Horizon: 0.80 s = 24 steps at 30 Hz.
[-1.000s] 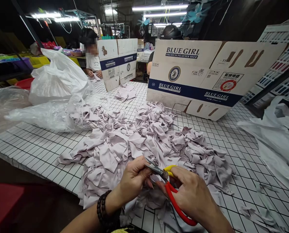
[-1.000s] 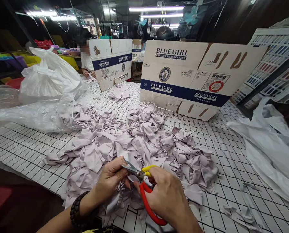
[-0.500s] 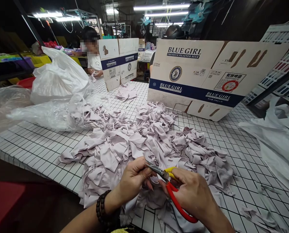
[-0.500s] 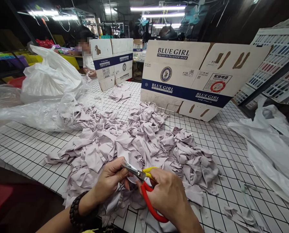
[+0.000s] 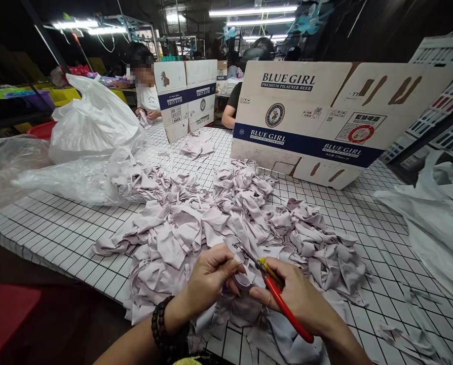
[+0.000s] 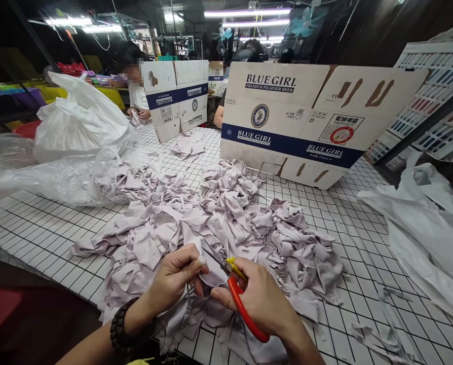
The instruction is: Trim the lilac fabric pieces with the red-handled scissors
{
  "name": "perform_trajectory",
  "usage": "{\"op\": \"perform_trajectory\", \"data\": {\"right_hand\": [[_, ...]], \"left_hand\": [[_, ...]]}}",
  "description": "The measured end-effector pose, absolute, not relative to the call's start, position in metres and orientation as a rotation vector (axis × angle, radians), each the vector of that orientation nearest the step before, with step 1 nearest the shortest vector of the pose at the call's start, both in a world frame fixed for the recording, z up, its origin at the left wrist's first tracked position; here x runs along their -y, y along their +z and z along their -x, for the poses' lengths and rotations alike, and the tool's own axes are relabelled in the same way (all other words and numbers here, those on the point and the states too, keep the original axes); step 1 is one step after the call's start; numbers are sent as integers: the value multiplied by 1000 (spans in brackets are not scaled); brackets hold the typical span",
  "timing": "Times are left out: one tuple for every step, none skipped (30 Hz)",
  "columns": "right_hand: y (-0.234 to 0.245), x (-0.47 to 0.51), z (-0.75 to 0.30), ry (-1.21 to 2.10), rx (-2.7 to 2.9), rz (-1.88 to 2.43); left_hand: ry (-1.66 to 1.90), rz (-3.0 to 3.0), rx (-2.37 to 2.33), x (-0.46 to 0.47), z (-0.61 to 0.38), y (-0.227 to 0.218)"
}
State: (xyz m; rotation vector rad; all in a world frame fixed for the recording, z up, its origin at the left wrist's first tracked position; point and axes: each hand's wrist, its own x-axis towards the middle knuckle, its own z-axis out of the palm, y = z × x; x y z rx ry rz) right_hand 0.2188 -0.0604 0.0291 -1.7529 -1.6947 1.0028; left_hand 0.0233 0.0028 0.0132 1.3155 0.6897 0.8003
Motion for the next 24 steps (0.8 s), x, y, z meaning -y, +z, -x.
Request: {"op": "perform_trajectory", "data": {"right_hand": [[27, 60, -219, 1036, 1641, 1743], [25, 58, -219, 1092, 1555, 1724], [22, 57, -218, 1172, 1445, 1690], [19, 54, -216, 1267, 1316, 1639], [16, 52, -214, 1367, 1178, 1569], [12, 49, -211, 1459, 1053, 1494], [7, 46, -208, 1537, 958, 1423], [1, 43, -204, 1592, 894, 1368], [-4, 41, -201, 1619, 859, 1331], [-9, 40, -198, 1621, 843, 1315], [-14, 39, -198, 1605, 843, 1312], [-16, 38, -199, 1576, 843, 1310], [-17, 38, -201, 1540, 841, 1302], [-15, 38, -206, 1500, 840, 1292], [-12, 37, -211, 1463, 843, 1283], [-5, 37, -217, 1425, 850, 1275], [3, 35, -223, 1390, 868, 1266], [13, 33, -228, 1362, 898, 1251], [24, 30, -232, 1332, 941, 1233], [36, 27, -236, 1308, 994, 1213], [48, 24, -239, 1279, 1043, 1198], [62, 21, -242, 1254, 1090, 1186], [75, 19, -245, 1224, 1132, 1176], [89, 18, -249, 1177, 1161, 1172]], "left_hand": [[808, -1353, -694, -3, -23, 12], [819, -1422, -696, -2, -24, 11], [829, -1524, -696, -1, -25, 9], [830, -1647, -690, 1, -27, 7], [818, -1773, -673, 4, -30, 4], [795, -1888, -642, 8, -33, 2], [758, -1981, -603, 13, -37, -1], [709, -2049, -559, 18, -39, -3], [655, -2095, -516, 23, -40, -5], [596, -2132, -470, 27, -40, -6], [541, -2154, -426, 30, -37, -6], [503, -2151, -400, 32, -33, -5], [509, -2125, -408, 30, -28, -4], [566, -2087, -463, 25, -21, -3], [663, -2050, -570, 18, -16, -1], [774, -2022, -714, 7, -11, 0], [873, -2005, -871, -6, -9, -1], [937, -2002, -999, -21, -10, -1], [946, -1999, -1061, -37, -13, -3], [916, -1980, -1046, -52, -19, -4], [874, -1942, -979, -66, -25, -5], [836, -1898, -899, -78, -32, -4], [812, -1853, -825, -87, -38, -2], [801, -1814, -772, -93, -41, 3]]}}
